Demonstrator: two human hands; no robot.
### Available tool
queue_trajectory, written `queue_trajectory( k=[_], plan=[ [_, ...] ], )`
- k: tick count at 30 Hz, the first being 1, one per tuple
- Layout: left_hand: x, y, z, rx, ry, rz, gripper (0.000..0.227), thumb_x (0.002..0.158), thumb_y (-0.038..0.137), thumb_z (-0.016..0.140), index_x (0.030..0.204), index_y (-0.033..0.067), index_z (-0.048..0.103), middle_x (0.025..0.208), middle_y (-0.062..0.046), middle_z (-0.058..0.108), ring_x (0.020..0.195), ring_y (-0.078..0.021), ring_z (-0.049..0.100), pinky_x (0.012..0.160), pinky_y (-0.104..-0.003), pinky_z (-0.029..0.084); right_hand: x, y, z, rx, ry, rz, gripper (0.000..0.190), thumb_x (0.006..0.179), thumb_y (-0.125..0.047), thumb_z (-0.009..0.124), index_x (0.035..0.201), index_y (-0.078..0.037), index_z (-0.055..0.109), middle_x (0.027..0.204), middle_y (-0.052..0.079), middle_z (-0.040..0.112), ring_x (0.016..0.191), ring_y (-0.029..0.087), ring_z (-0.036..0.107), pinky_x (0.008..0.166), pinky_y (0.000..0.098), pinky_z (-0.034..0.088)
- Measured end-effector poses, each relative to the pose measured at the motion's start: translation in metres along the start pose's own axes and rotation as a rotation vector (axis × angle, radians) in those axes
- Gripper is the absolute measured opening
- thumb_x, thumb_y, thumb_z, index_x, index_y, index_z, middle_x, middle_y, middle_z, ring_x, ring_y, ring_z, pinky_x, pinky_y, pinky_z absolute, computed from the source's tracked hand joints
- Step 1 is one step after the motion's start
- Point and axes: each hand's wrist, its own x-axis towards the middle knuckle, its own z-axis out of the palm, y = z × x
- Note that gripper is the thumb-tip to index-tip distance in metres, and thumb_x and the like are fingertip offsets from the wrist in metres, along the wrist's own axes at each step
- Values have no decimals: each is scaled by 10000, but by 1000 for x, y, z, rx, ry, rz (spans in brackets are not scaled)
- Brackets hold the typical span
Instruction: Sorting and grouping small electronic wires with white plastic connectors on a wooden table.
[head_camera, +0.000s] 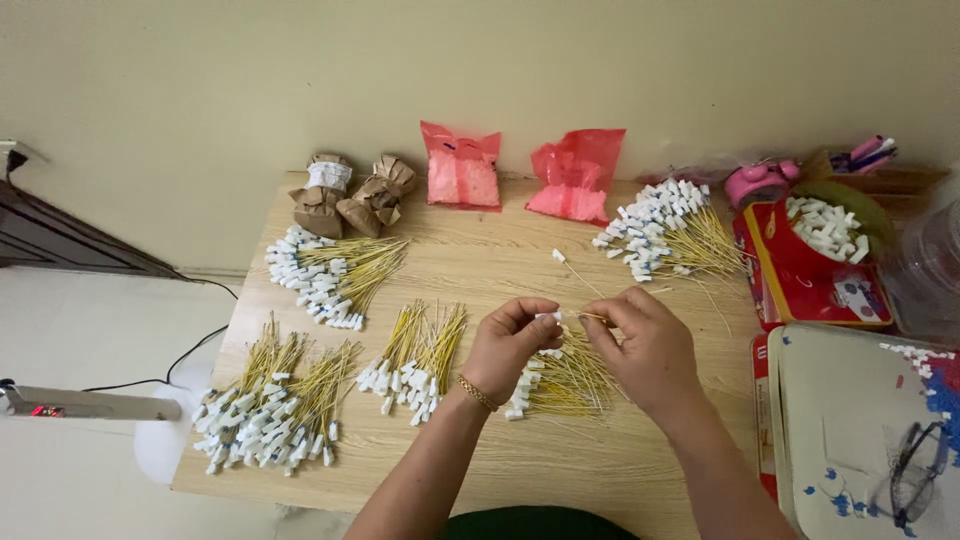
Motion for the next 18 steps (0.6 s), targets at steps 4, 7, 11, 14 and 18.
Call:
queue_trajectory(
  k=[4,7,11,14,18],
  plan=[
    [-1,-2,-1,-14,-16,-19,147,992,69,674,1123,2,672,911,-77,696,811,-145,690,717,-274,635,0,-4,-2,-34,-19,-18,92,922,-107,728,968,-38,768,732,135,667,705,204,618,630,340,516],
    [-2,-3,-2,-29,-32,-35,153,992,64,671,1128,-5,673,915,-85,701,815,-153,699,722,-281,640,2,-8,-2,-69,-40,-37,97,928,-114,720,969,-40,767,743,144,669,718,227,632,650,357,522],
    [-2,-5,-2,-52,-60,-66,162,993,58,665,1136,-15,675,921,-95,709,822,-164,713,731,-290,647,1,-12,-5,-121,-65,-61,105,936,-124,707,971,-42,764,760,157,674,739,262,653,680,384,532],
    [-4,-5,-3,-66,-76,-87,168,993,54,662,1141,-22,677,925,-103,714,826,-172,723,737,-297,652,-3,-13,-7,-155,-84,-76,111,942,-130,699,972,-44,763,771,165,676,753,285,666,700,401,538],
    [-3,-3,-3,-91,-93,-119,177,993,47,657,1149,-33,679,930,-114,722,832,-183,737,745,-306,659,-3,-15,-10,-207,-120,-99,121,951,-140,687,974,-47,761,788,179,681,773,320,687,730,428,548]
  ],
)
